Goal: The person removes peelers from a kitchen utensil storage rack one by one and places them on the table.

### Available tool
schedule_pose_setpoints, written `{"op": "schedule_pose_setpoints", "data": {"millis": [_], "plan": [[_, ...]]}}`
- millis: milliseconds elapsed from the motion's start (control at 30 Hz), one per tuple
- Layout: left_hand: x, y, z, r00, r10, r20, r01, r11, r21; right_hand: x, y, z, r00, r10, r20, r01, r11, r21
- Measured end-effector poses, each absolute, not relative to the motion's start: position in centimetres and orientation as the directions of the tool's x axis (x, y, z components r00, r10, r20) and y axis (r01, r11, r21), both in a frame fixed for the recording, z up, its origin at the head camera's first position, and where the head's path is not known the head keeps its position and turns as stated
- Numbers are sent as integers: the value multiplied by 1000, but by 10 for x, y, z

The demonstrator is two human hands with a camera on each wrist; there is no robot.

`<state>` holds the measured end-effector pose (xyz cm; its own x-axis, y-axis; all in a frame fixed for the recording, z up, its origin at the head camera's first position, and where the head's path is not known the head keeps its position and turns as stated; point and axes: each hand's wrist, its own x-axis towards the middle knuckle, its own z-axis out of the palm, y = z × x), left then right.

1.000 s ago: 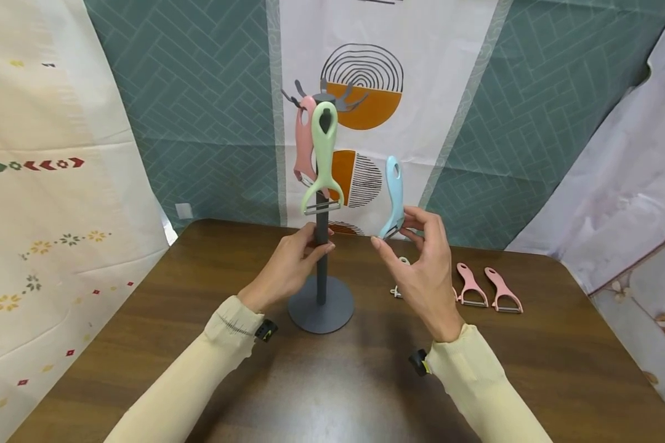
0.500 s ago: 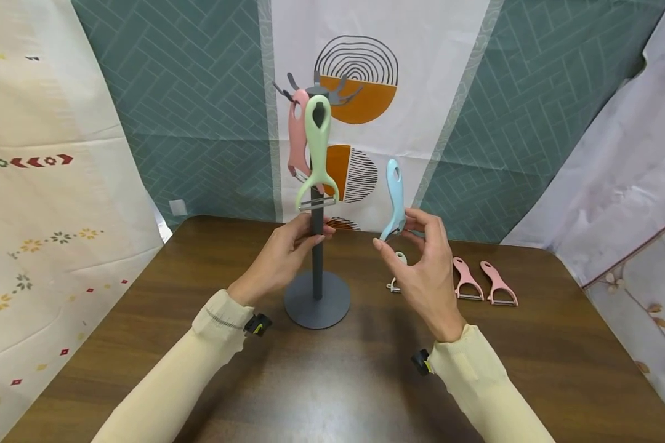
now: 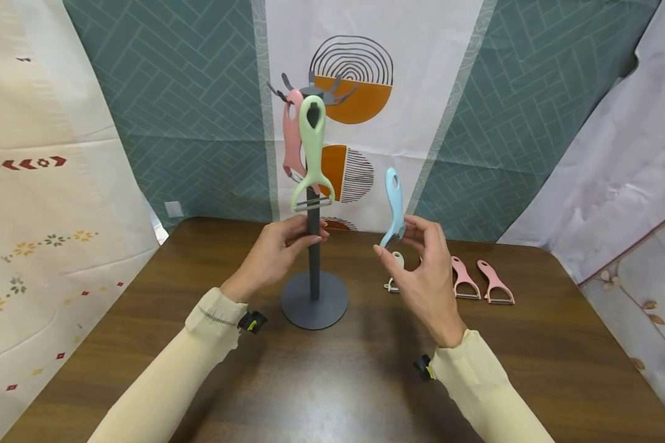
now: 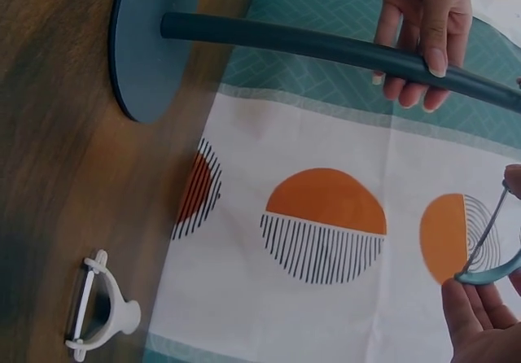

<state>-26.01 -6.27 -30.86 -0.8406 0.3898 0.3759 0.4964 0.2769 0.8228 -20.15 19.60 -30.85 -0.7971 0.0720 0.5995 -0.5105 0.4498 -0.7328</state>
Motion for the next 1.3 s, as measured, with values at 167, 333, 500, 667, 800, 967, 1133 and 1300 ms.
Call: {"op": "schedule_pose_setpoints", "data": {"millis": [167, 333, 500, 667, 800, 967, 1133, 1300], "plan": [[-261, -65, -307, -841, 393, 373, 496, 283, 820, -199, 198, -312, -804, 78, 590, -498, 455, -739], [-261, -65, -306, -844, 392, 365, 488, 279, 827, -196, 199, -314, -809, 87, 582, -482, 470, -740], [-261, -66, -307, -853, 381, 357, 477, 290, 830, -192, 201, -318, -825, 104, 555, -435, 511, -741], [-261, -66, -308, -855, 380, 353, 474, 298, 828, -189, 203, -323, -828, 121, 547, -412, 530, -741], [-261, -65, -307, -860, 370, 351, 468, 299, 831, -189, 205, -326, -828, 130, 545, -401, 542, -739], [-261, -66, -306, -862, 371, 344, 464, 309, 830, -189, 205, -329, -827, 136, 546, -398, 544, -739], [-260, -67, -305, -865, 367, 343, 462, 313, 830, -188, 205, -332, -825, 127, 551, -404, 550, -731], [-259, -67, -305, -868, 361, 340, 456, 309, 835, -186, 207, -335, -831, 134, 540, -385, 562, -732]]}}
